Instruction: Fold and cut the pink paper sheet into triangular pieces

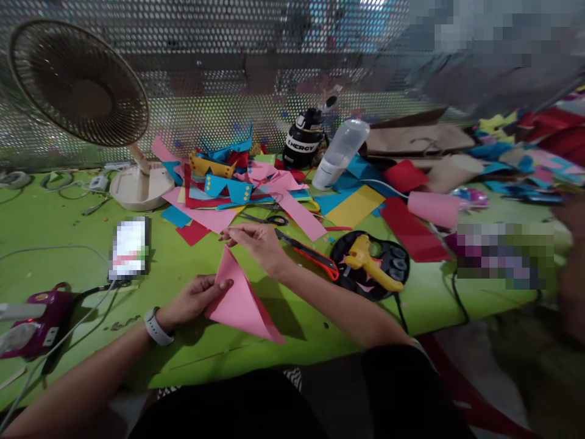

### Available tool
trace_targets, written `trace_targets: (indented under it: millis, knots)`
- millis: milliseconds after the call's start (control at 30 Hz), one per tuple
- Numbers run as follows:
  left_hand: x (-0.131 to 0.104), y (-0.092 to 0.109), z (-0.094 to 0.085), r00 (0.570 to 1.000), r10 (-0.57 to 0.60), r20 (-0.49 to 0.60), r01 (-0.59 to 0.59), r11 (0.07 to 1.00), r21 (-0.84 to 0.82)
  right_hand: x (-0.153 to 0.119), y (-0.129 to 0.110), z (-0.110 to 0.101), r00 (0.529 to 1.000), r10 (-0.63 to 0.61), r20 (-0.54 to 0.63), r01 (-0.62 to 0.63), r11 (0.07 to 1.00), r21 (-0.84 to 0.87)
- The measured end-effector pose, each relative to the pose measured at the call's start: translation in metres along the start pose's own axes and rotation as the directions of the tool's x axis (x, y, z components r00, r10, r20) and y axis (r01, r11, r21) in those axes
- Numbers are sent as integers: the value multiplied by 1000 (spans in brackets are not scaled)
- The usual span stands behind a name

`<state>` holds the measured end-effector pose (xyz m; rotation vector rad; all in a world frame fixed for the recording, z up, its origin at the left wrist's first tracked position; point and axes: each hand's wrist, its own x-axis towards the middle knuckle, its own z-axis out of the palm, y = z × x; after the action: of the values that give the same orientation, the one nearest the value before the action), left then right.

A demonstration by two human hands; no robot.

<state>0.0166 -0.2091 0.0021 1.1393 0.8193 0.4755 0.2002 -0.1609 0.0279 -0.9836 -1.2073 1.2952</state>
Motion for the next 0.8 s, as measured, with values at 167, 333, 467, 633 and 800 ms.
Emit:
trace_targets:
  millis: [167,333,467,633,800]
  knots:
    - [1,0,-3,999,-2,-42,2,1000,3,-2,-5,-1,993,84,88,-80,996,-50]
    - [2,-3,-4,999,14,-51,-12,1000,26,-11,1,3,981,119,155,-101,987,-123]
    - [2,-4,-4,998,-4,-62,5,1000,28,-10,5,5,984,105,141,-89,989,-119]
    - [1,0,-3,997,2,-83,1,999,32,-9,6,5,989,94,114,-79,988,-130]
    - [1,5,-2,982,51,-180,-54,998,-14,-6,9,4,990,105,93,-96,990,-103]
